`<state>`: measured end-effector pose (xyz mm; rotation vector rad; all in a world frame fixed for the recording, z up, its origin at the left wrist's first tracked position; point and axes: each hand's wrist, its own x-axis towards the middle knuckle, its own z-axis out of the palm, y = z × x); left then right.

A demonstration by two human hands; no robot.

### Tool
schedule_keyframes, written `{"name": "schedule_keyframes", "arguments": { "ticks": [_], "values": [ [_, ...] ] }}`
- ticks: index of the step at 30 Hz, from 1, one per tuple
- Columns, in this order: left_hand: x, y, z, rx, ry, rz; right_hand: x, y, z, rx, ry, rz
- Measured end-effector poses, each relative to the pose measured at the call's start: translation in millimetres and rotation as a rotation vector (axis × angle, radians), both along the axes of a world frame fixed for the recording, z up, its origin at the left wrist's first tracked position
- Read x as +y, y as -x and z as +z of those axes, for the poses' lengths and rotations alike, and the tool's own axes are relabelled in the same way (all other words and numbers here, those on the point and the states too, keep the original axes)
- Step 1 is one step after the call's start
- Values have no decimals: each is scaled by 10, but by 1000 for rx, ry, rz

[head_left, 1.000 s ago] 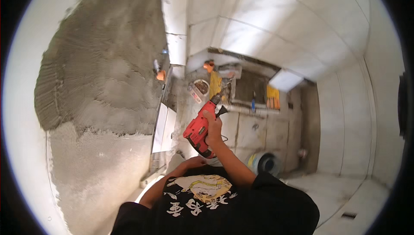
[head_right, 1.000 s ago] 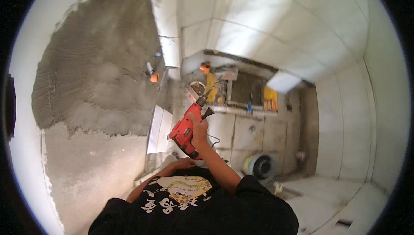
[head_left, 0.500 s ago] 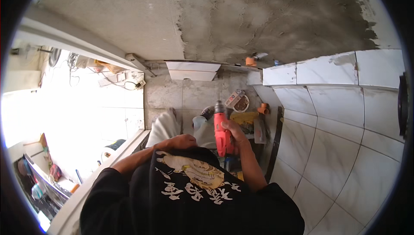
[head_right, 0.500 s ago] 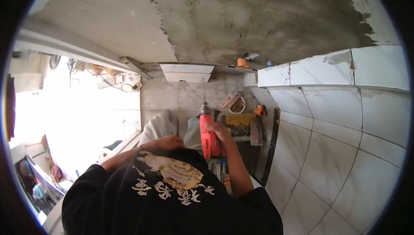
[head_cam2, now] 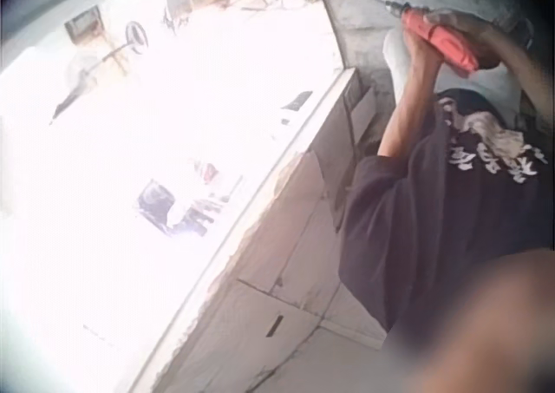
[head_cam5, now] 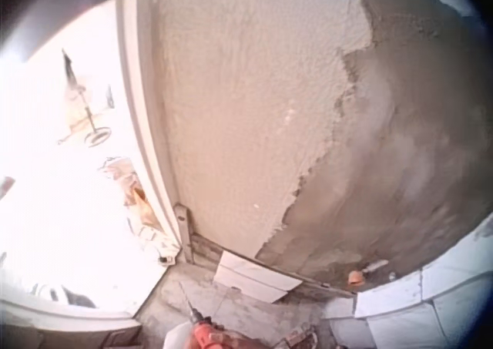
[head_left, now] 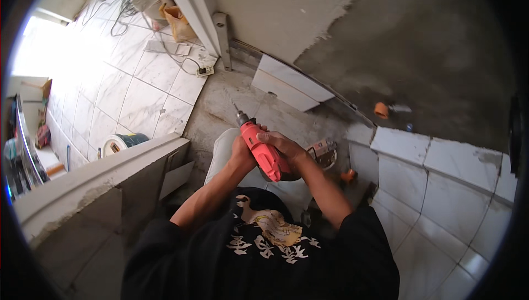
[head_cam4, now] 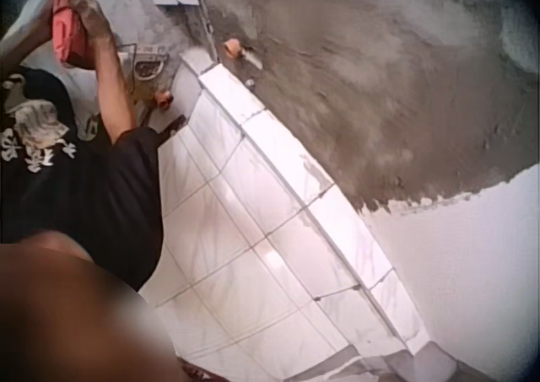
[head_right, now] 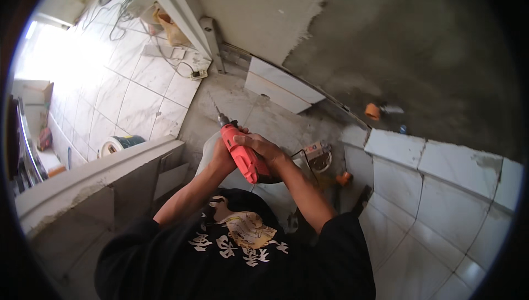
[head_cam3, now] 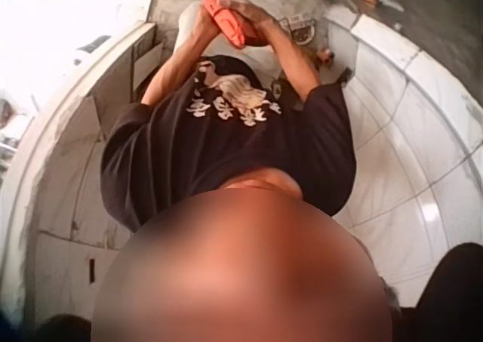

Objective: Preparing a power drill and then applying tiles to a floor-level corner in a restroom.

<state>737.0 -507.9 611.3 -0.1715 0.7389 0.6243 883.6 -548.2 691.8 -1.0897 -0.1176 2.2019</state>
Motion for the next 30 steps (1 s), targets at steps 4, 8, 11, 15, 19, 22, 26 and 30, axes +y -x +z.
{"name": "schedule_keyframes", "arguments": {
  "ticks": [4,8,11,15,19,22,26,30],
  "values": [
    [230,-67,-736,-38,-62,-37,109,92,-593,-310,-264,-64],
    [473,-112,-1129,67,-46,-302,-152,208,-1204,-894,-705,-74],
    [461,-38,-1844,60,-227,-265,-485,292,-1678,-1177,-787,146],
    [547,-48,-2481,-48,-16,-145,-572,271,-2424,-1236,-866,73],
    [808,40,-2848,-16,-254,-113,-416,336,-2772,-1219,-910,-240],
    [1206,230,-2897,110,-191,64,-321,130,-2553,-1006,-913,-351],
    [2301,690,-3030,280,-367,309,-393,-221,-2026,-1042,-909,-378],
    [3350,1768,-3010,1074,-979,367,-623,-381,-1682,-987,-920,-464]
  ]
}}
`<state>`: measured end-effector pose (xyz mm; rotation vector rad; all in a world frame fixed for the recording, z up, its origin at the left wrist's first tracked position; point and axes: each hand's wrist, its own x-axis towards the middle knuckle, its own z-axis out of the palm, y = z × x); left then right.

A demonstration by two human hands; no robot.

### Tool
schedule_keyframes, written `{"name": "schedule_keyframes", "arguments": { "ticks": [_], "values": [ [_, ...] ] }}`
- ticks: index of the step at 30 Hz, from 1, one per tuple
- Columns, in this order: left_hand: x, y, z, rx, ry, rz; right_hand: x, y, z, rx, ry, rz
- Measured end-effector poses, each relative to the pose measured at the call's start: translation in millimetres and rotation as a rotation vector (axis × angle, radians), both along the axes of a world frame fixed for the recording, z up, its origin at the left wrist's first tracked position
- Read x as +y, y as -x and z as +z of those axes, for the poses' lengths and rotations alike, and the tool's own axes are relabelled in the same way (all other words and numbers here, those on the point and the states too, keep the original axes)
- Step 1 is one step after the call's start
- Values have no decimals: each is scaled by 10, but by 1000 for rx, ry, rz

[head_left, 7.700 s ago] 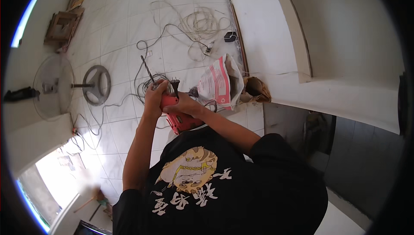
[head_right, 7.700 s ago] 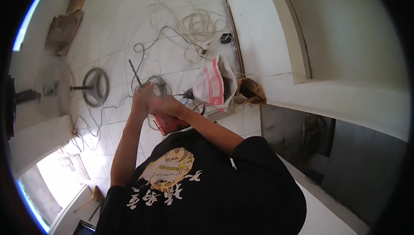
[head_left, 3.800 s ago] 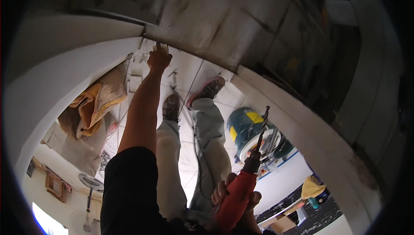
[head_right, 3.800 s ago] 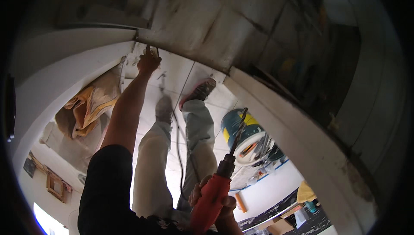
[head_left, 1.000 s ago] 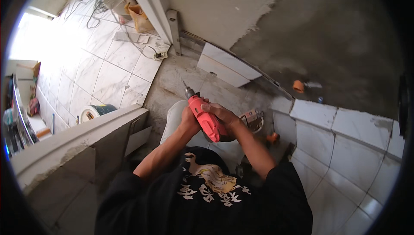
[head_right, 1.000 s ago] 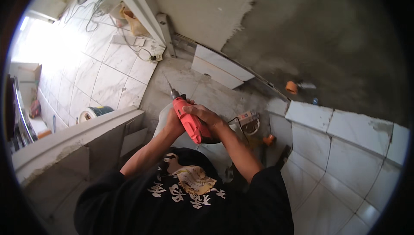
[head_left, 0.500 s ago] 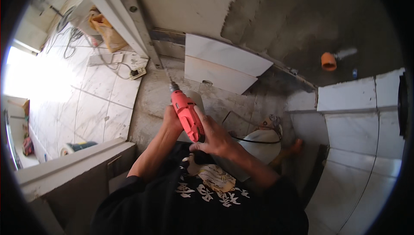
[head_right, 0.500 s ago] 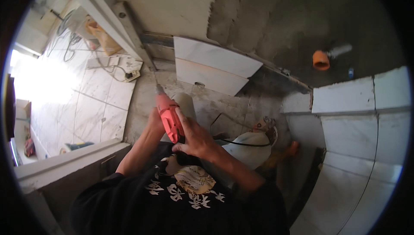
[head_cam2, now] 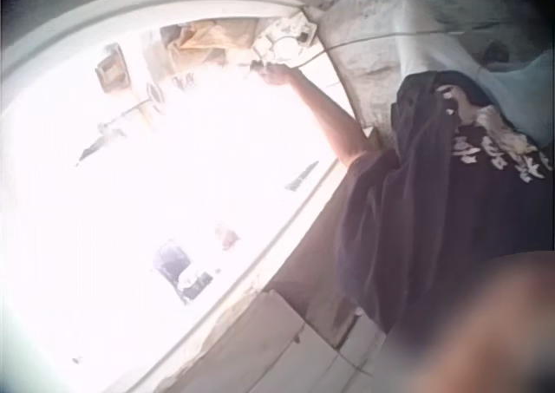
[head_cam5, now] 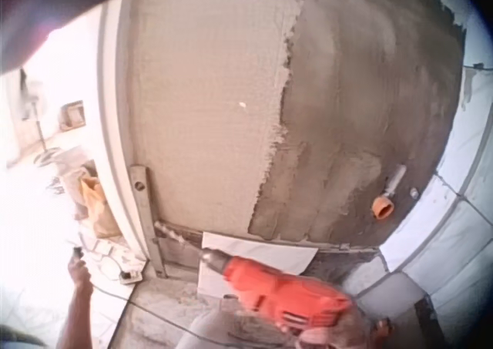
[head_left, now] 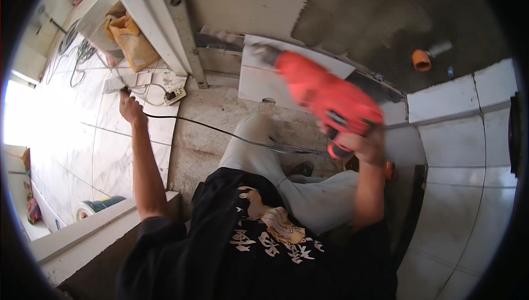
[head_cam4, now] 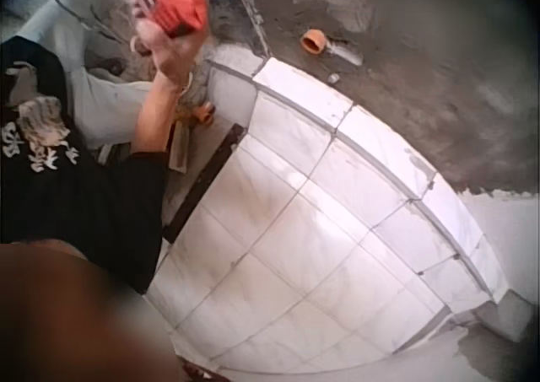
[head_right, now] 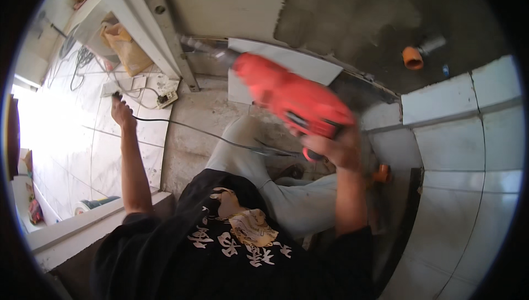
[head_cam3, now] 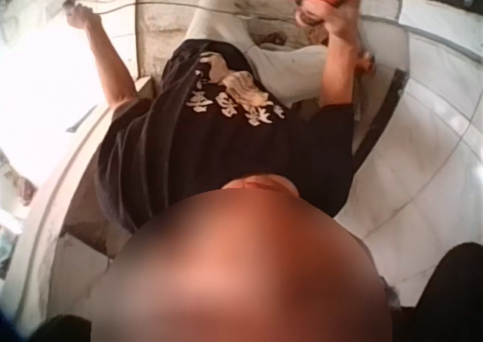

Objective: Preparing a power drill and then applying tiles to a floor-level corner in a restroom.

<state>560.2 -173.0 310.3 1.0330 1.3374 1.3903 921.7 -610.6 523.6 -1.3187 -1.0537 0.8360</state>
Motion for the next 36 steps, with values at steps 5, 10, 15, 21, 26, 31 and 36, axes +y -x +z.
{"name": "schedule_keyframes", "arguments": {
  "ticks": [5,10,15,21,26,31,36],
  "values": [
    [788,76,-773,1037,-26,-560,-718,394,-518,495,-317,-142],
    [744,-494,-1193,1158,60,-752,-1126,1076,-1083,748,-299,-560],
    [1058,-748,-1443,1444,195,-718,-1437,1431,-1194,892,-146,-778],
    [1137,-955,-1444,1599,234,-773,-1567,1570,-1306,913,-181,-917],
    [1144,-1012,-1493,1647,165,-787,-1557,1564,-1321,915,-210,-851],
    [1145,-1003,-1497,1639,111,-847,-1453,1514,-1303,863,-204,-887],
    [1059,-1098,-1430,1680,15,-885,-1376,1457,-1303,889,-215,-919]
  ]
}}
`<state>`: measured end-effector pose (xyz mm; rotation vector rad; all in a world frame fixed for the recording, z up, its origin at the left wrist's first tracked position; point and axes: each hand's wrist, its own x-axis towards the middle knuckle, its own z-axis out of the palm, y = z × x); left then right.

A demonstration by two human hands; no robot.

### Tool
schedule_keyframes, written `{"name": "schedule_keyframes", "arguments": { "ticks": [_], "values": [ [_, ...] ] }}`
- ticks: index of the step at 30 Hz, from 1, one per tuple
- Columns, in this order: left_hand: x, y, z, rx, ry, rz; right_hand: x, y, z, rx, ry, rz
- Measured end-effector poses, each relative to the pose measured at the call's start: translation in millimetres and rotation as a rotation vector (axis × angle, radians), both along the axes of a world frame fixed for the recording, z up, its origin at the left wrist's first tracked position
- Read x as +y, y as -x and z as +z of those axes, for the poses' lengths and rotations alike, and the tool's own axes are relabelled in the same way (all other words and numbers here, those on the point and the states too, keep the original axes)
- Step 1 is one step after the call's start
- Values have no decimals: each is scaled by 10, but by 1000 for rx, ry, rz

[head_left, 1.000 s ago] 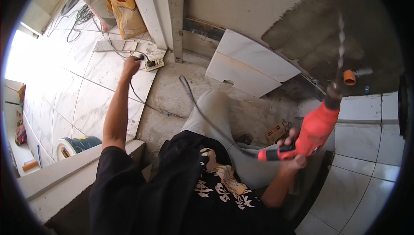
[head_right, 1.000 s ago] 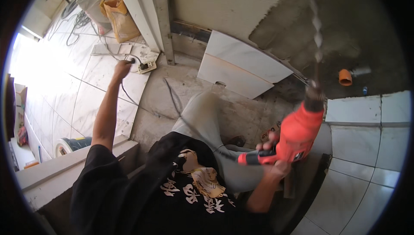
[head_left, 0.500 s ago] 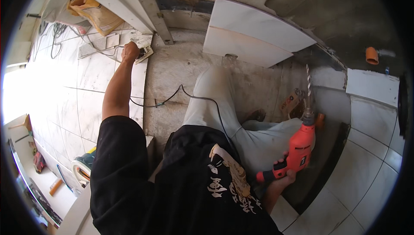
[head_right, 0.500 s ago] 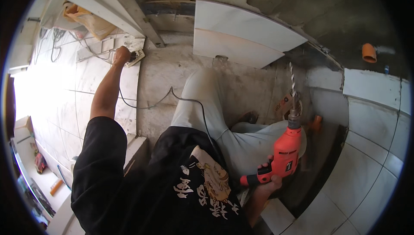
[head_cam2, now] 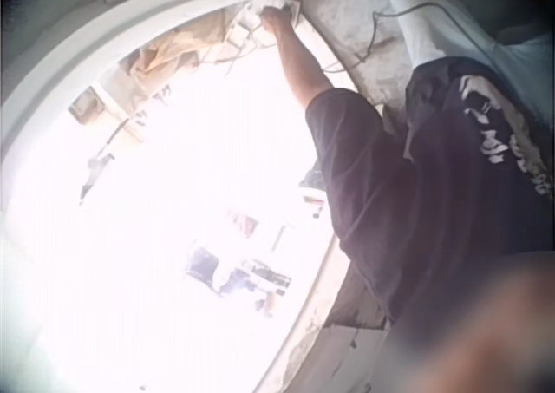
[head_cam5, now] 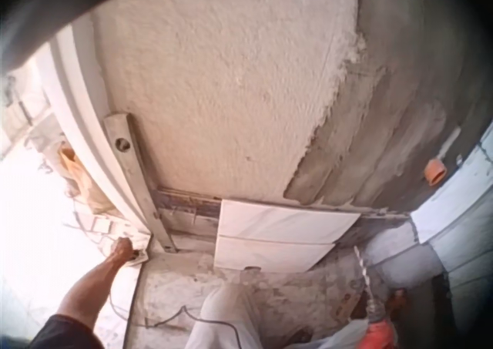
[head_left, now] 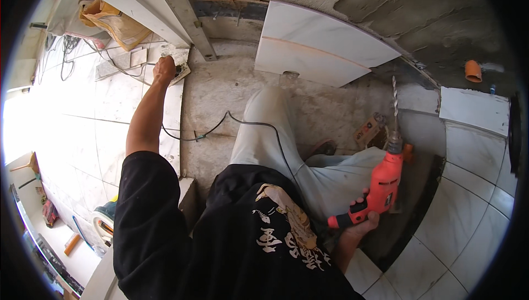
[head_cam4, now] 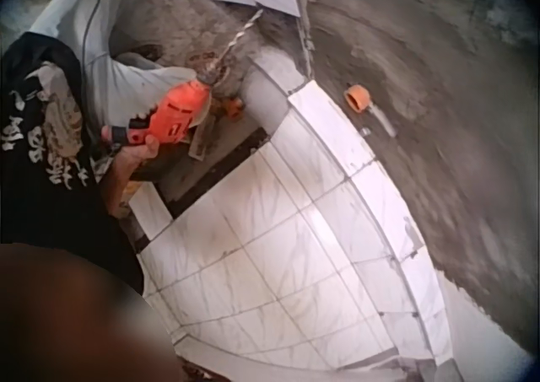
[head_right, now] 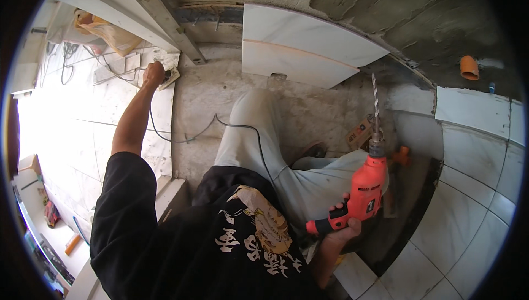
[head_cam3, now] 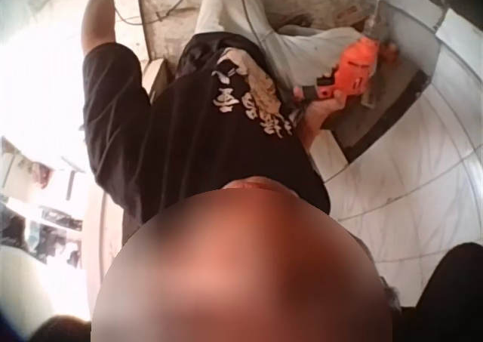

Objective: Preparing a power drill and then applying tiles to a floor-level corner in a restroom.

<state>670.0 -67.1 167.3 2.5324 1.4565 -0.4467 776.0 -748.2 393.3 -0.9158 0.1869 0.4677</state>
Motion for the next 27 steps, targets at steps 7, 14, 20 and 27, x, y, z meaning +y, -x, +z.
{"name": "schedule_keyframes", "arguments": {
  "ticks": [7,14,20,27],
  "values": [
    [48,54,-12,-42,-21,28,65,12,13,28,-2,-88],
    [127,-167,-17,6,15,-80,110,-30,4,-6,42,-56],
    [292,-195,-227,7,83,-98,140,6,33,-31,50,1],
    [564,-17,-482,62,162,32,237,66,54,-1,95,-111]
  ]
}}
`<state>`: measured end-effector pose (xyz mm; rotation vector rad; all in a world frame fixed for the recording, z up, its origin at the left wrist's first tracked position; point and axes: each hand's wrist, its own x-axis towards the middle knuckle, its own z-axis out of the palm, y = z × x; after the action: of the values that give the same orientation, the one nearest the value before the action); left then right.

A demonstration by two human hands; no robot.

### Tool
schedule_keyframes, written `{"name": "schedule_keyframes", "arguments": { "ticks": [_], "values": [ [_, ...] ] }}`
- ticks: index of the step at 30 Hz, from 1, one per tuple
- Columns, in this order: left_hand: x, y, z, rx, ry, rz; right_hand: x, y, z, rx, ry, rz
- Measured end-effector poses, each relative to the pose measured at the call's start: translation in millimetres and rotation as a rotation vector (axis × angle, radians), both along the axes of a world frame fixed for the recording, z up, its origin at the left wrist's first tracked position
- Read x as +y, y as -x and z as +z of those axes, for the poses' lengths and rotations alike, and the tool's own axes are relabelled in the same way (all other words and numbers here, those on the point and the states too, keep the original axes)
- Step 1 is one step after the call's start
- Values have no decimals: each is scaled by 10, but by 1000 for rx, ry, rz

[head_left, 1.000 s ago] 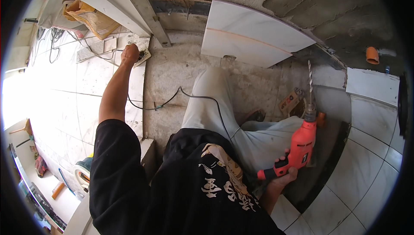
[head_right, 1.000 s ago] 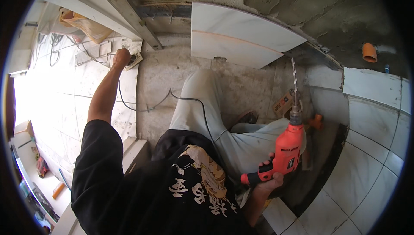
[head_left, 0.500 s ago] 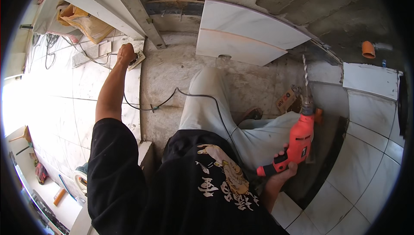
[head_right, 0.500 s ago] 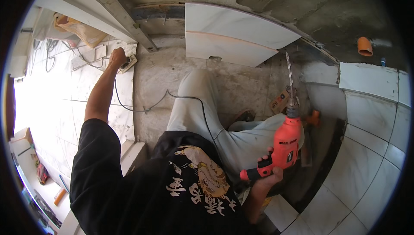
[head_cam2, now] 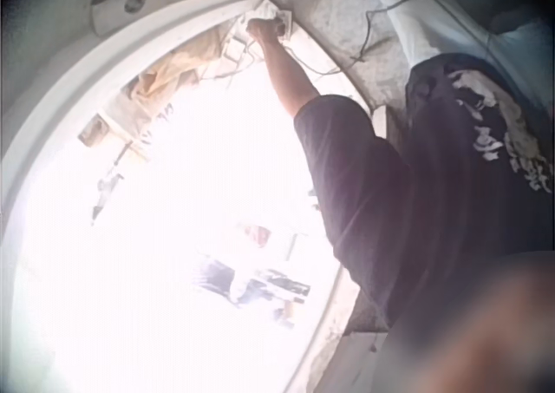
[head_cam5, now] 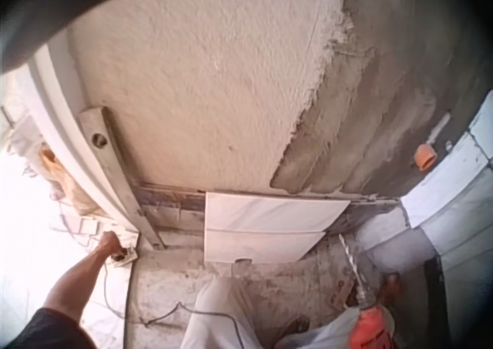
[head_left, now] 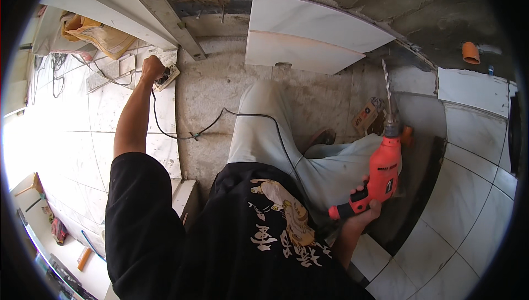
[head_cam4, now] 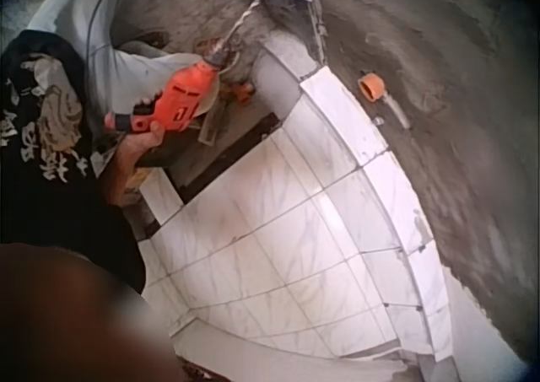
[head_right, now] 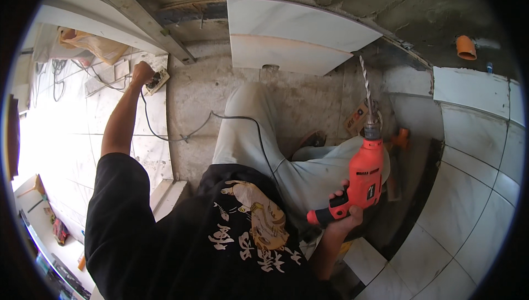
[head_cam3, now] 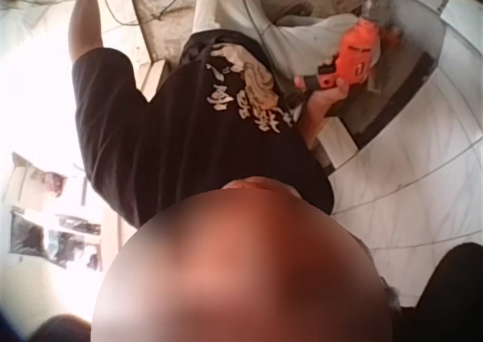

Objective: Preparing a power drill and then applying tiles to a floor-level corner in a restroom.

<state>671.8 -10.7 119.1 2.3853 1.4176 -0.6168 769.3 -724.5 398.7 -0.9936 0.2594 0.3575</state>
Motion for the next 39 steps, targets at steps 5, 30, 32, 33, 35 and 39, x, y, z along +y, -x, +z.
{"name": "schedule_keyframes", "arguments": {
  "ticks": [5,30,32,33,35,39],
  "values": [
    [-85,144,238,-135,167,77,22,-3,-21,1,-9,23],
    [-2449,-1390,1000,-1049,-104,-608,274,144,371,-152,-300,-95],
    [-2647,-1579,1040,-1028,-180,-540,225,150,333,-129,-302,-87],
    [-2727,-1648,1033,-987,-261,-461,204,159,318,-87,-309,-68],
    [-2760,-1703,888,-1070,-212,-452,172,269,239,-100,-265,-113],
    [-2712,-1757,786,-1153,-128,-336,225,472,99,13,-320,-139]
  ]
}}
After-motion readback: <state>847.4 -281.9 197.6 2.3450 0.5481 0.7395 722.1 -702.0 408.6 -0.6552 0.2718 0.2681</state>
